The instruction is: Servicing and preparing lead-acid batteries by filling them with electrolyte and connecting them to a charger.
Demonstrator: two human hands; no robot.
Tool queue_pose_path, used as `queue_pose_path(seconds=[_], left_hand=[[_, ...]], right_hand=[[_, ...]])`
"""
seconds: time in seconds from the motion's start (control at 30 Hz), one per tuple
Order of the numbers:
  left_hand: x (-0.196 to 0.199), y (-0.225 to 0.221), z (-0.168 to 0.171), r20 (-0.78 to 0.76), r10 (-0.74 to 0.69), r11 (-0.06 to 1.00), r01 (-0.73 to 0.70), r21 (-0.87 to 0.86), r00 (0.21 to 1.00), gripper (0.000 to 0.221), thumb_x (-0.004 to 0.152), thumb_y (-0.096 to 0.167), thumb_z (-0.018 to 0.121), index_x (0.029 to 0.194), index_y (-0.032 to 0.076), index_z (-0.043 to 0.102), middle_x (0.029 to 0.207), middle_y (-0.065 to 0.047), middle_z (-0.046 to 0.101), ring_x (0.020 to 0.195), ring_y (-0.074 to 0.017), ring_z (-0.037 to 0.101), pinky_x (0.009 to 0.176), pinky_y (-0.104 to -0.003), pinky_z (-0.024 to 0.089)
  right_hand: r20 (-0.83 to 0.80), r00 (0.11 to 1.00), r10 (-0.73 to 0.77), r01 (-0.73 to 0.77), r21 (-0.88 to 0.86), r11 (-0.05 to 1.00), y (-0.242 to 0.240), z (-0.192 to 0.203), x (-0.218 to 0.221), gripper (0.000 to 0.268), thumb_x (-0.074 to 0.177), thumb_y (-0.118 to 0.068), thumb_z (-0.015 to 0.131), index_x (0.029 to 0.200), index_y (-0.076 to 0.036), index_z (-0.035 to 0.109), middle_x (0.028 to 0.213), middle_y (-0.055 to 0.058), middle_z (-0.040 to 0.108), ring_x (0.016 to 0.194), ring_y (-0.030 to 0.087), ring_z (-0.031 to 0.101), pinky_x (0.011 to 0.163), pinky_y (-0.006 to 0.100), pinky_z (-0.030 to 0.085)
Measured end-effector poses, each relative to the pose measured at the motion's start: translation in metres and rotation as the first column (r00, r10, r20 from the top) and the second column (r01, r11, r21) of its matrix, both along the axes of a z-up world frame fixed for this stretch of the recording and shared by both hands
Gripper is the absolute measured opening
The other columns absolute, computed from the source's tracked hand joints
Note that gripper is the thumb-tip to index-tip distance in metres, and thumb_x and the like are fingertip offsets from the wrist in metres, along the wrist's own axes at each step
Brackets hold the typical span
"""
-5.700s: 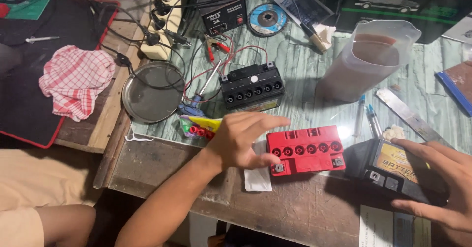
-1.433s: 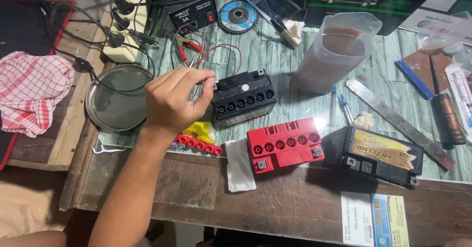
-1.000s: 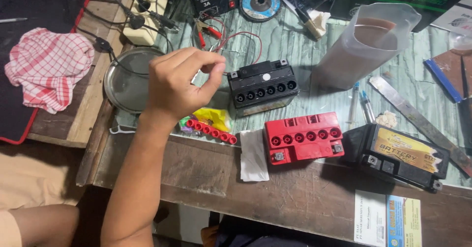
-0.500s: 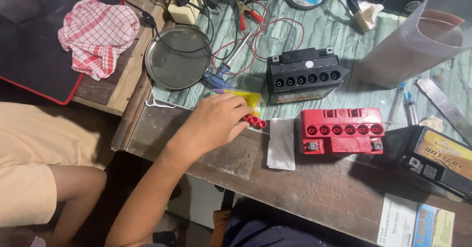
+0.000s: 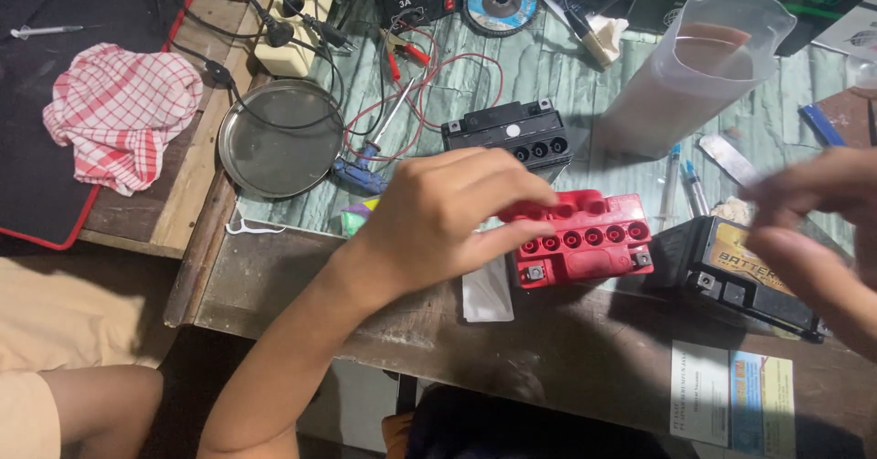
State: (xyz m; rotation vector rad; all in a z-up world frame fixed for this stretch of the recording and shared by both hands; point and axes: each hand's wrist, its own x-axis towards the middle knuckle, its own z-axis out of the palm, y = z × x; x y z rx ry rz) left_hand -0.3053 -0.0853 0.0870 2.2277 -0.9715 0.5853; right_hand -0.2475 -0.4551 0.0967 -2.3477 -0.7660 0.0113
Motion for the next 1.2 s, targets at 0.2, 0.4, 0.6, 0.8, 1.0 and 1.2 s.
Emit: queue_pose_path(seconds=[0.2,0.4,0.6,0.8,1.0,1.2], left_hand=[[0.016,-0.03,-0.013,0.187,-0.113,0.988,0.13,-0.082,0.976,0.011,0.102,0.005,0.074,0.11,0.004,0.067,0.096,-0.01,0.073,0.077,-0.0246,0.064,0.069,-0.033,0.054],[0.01,-0.029,-0.029,0.207,-0.109,0.987,0.131,-0.095,0.972,0.009,0.098,0.001,0.079,0.105,0.001,0.073,0.098,-0.01,0.074,0.081,-0.0234,0.069,0.071,-0.032,0.059],[0.011,-0.024,-0.034,0.136,-0.222,0.968,0.235,-0.089,0.965,0.004,0.1,0.004,0.074,0.104,0.001,0.073,0.102,-0.012,0.075,0.084,-0.026,0.07,0.074,-0.035,0.06],[0.008,-0.023,-0.034,0.165,-0.204,0.976,0.213,-0.036,0.965,0.001,0.101,0.002,0.073,0.102,0.002,0.073,0.099,-0.011,0.074,0.083,-0.0247,0.068,0.07,-0.033,0.057],[-0.004,-0.029,-0.026,0.298,-0.123,0.992,0.126,0.011,0.947,0.011,0.101,0.008,0.079,0.111,0.006,0.074,0.111,-0.01,0.076,0.093,-0.0203,0.074,0.075,-0.029,0.064],[0.006,-0.028,-0.035,0.224,-0.039,0.981,0.08,-0.175,0.974,0.03,0.092,0.02,0.088,0.107,0.002,0.07,0.099,-0.01,0.074,0.083,-0.0224,0.074,0.075,-0.031,0.064]], right_hand=[[0.008,0.993,0.119,-0.119,-0.032,0.992,0.077,0.015,-0.006,0.034,0.082,-0.021,0.074,0.112,-0.005,0.075,0.106,0.006,0.08,0.079,0.015,0.077,0.071,0.027,0.063],[-0.079,0.977,0.197,-0.191,0.083,0.978,0.08,0.003,0.0,0.023,0.077,-0.019,0.078,0.097,-0.007,0.08,0.095,0.003,0.084,0.083,0.013,0.081,0.077,0.024,0.065],[-0.019,0.947,0.321,-0.321,0.007,0.947,0.068,-0.002,0.011,0.014,0.071,-0.021,0.084,0.084,-0.014,0.082,0.087,0.0,0.085,0.075,0.01,0.084,0.072,0.022,0.07],[-0.022,0.928,0.372,-0.372,-0.008,0.928,0.077,-0.002,0.008,0.026,0.071,-0.025,0.085,0.094,-0.013,0.081,0.092,0.0,0.084,0.079,0.011,0.082,0.075,0.024,0.069],[0.06,0.923,0.38,-0.384,0.083,0.919,0.079,0.003,0.004,0.013,0.075,-0.014,0.083,0.086,-0.012,0.078,0.088,-0.001,0.081,0.079,0.01,0.079,0.076,0.022,0.065],[0.168,0.932,0.321,-0.336,0.071,0.939,0.069,0.012,0.006,0.019,0.072,-0.016,0.085,0.086,-0.008,0.075,0.086,0.001,0.08,0.074,0.01,0.078,0.069,0.022,0.065]])
